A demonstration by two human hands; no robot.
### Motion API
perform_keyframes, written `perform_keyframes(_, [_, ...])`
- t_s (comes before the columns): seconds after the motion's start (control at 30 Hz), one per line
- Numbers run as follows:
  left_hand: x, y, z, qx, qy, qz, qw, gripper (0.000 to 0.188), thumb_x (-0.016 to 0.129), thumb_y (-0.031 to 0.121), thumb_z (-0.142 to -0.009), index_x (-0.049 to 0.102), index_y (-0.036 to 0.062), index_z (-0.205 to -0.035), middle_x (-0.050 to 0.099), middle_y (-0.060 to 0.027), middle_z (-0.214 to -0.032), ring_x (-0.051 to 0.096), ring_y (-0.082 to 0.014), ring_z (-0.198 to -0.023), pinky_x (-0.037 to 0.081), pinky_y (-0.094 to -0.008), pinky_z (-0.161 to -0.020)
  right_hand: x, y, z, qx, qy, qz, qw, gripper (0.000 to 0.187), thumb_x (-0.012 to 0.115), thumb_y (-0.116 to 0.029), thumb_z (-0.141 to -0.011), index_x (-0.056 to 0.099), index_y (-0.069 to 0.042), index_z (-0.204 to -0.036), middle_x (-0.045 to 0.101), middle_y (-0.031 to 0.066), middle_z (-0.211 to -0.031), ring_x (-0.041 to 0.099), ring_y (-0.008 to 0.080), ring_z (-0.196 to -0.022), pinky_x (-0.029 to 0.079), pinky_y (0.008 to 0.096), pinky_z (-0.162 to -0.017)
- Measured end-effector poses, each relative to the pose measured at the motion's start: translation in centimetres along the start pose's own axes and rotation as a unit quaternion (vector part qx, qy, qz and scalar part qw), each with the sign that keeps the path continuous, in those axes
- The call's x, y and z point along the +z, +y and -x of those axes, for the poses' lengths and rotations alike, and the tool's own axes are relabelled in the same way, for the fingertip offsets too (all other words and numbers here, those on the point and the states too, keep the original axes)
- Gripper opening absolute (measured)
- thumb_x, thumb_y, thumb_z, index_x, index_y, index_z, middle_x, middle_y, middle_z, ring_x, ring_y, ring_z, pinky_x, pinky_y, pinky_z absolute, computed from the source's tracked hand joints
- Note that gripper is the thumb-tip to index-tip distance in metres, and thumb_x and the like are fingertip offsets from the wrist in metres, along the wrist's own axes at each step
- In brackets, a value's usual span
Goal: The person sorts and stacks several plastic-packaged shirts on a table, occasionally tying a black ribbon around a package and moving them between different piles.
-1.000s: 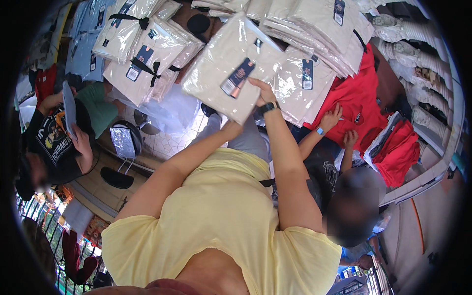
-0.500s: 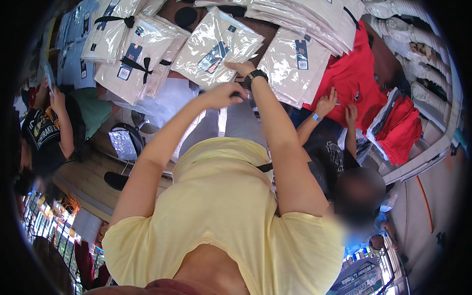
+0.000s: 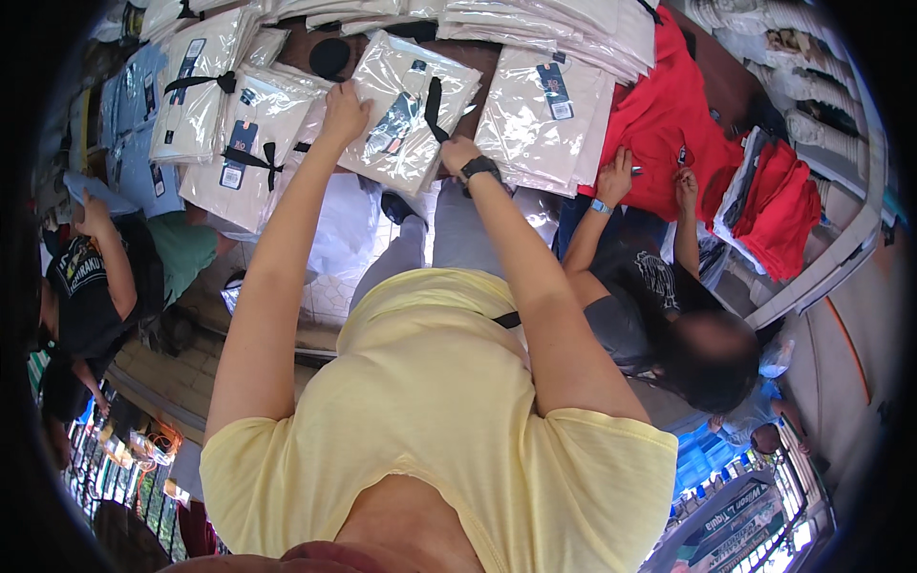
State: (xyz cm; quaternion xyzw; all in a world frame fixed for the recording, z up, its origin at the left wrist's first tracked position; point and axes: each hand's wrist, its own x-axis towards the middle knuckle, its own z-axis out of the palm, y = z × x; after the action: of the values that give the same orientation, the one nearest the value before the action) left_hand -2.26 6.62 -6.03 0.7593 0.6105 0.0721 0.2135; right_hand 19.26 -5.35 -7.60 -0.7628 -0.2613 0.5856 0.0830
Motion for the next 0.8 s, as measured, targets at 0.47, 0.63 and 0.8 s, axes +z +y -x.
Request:
perform_keyframes(0.47, [2.1,-0.4,0.2,-0.078,-0.123,0.073,0.987,0.092,0.069,0.049,-0.076,0.023,-0.0015,-0.137,0.039,-0.0289,-0.133,0.042,-0.0462,-0.120,0.037,-0.0489,-0.099,0.3,0.4,1.2,-0.186,0.248,0.103,0.945,0.018,0.060,-0.005,-0.073,0.055,0.000,-0.089,0.064,0.0208,-0.082,0.063,0.0394,-0.079,0.052,0.0452,-0.073])
perform_keyframes(0.63, [3.1,0.3,0.3,-0.050,-0.105,0.139,0.983,0.091,0.071,0.053,-0.073,0.028,0.0058,-0.138,0.039,-0.0235,-0.136,0.040,-0.0438,-0.123,0.032,-0.0503,-0.102,-2.3,3.7,-1.6,-0.248,0.227,-0.122,0.934,0.014,0.062,-0.004,-0.074,0.060,-0.001,-0.087,0.064,0.0118,-0.071,0.064,0.0213,-0.063,0.051,0.0331,-0.059])
perform_keyframes(0.8, [3.9,-1.2,1.7,-0.067,-0.051,0.161,0.983,0.075,0.071,0.044,-0.077,0.039,0.0032,-0.131,0.050,-0.0216,-0.127,0.047,-0.0381,-0.118,0.035,-0.0445,-0.100,-4.3,2.1,0.2,-0.198,0.177,-0.128,0.956,0.011,0.059,-0.007,-0.084,0.062,0.001,-0.090,0.066,0.0095,-0.073,0.063,0.0152,-0.056,0.050,0.0293,-0.055])
